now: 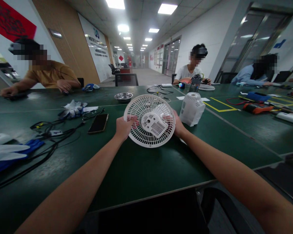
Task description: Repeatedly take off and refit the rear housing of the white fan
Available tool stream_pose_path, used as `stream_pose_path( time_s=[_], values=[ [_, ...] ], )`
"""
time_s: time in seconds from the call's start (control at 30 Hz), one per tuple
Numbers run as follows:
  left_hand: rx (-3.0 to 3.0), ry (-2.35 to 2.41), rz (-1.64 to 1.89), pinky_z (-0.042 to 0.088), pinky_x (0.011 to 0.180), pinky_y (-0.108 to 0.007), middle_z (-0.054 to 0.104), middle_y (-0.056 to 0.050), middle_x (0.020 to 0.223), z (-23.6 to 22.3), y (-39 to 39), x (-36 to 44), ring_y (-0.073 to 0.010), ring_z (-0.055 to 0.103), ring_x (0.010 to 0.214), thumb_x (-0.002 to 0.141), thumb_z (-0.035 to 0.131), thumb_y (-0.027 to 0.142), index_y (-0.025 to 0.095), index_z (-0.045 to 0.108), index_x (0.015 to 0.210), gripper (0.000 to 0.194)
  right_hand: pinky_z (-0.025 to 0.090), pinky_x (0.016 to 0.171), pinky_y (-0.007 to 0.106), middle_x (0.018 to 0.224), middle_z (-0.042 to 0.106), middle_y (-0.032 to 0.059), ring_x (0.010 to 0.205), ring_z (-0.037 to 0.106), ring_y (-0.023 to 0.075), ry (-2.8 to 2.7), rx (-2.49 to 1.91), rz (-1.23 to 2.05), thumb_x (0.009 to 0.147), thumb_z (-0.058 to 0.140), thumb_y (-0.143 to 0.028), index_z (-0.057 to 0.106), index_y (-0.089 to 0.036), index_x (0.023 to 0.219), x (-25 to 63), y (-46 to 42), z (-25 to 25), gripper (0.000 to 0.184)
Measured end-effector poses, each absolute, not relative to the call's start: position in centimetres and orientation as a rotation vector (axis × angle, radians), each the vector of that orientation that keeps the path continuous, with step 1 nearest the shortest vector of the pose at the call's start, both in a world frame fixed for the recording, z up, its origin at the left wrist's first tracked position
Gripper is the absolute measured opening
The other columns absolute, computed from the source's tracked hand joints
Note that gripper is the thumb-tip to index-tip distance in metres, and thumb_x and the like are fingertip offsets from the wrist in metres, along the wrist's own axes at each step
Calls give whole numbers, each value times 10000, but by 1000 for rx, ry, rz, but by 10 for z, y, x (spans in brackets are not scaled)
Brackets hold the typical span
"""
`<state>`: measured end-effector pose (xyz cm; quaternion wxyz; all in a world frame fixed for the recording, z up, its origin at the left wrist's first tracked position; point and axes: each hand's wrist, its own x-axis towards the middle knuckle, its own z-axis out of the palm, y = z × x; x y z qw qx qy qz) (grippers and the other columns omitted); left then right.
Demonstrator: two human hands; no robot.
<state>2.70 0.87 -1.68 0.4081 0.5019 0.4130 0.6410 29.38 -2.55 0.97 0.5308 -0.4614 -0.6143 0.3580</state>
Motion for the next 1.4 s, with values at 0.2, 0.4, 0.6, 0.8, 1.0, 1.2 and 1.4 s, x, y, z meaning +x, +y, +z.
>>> stream_pose_path(
  time_s=[0.2,0.4,0.6,0.8,1.0,1.2,1.4],
  values=[
    [1189,1093,1567,648,678,-441,758,-81,755,-20,10,24,-237,738,658,714,856,261,112,752,854,229,484,966,561,1059,712,111,909,684,336,-1656,-1491,119,726,751,-432,412,-236,1493,339,-9,8,861],
    [1210,1165,1509,648,701,-411,765,-82,788,-21,12,18,-220,743,682,740,836,216,106,747,899,213,530,893,494,1111,689,155,981,679,356,-1836,-1769,-65,768,744,-384,385,-218,1510,342,5,-8,841],
    [1214,1231,1498,643,694,-406,770,-89,813,-22,12,16,-218,742,686,761,827,211,111,748,914,200,477,1023,502,1252,600,160,1154,600,339,-1769,-1552,-282,810,679,-308,502,-214,1398,343,-3,11,621],
    [1230,1248,1485,642,704,-418,772,-102,832,-24,13,15,-232,747,706,765,829,230,113,752,929,216,361,1091,629,1437,444,167,1356,426,402,-1217,-1611,-509,718,698,-282,443,-245,1405,379,-10,33,734],
    [1243,1227,1491,641,714,-421,772,-105,836,-25,13,14,-226,745,707,765,829,243,108,749,933,229,494,992,532,1237,649,164,1120,643,370,-1135,-1828,62,616,810,-425,379,-202,1387,410,10,5,911],
    [1233,1221,1481,642,726,-433,770,-97,824,-23,12,15,-228,744,706,756,829,253,112,747,921,232,499,983,531,1237,666,209,1136,652,392,-1017,-1923,66,589,842,-459,458,-178,1289,403,13,4,846],
    [1235,1211,1489,639,708,-415,768,-89,813,-23,13,16,-222,741,689,750,829,245,121,750,902,211,513,941,512,1186,685,183,1084,668,378,-991,-1681,-102,645,780,-535,466,-175,1258,380,11,28,777]
  ],
)
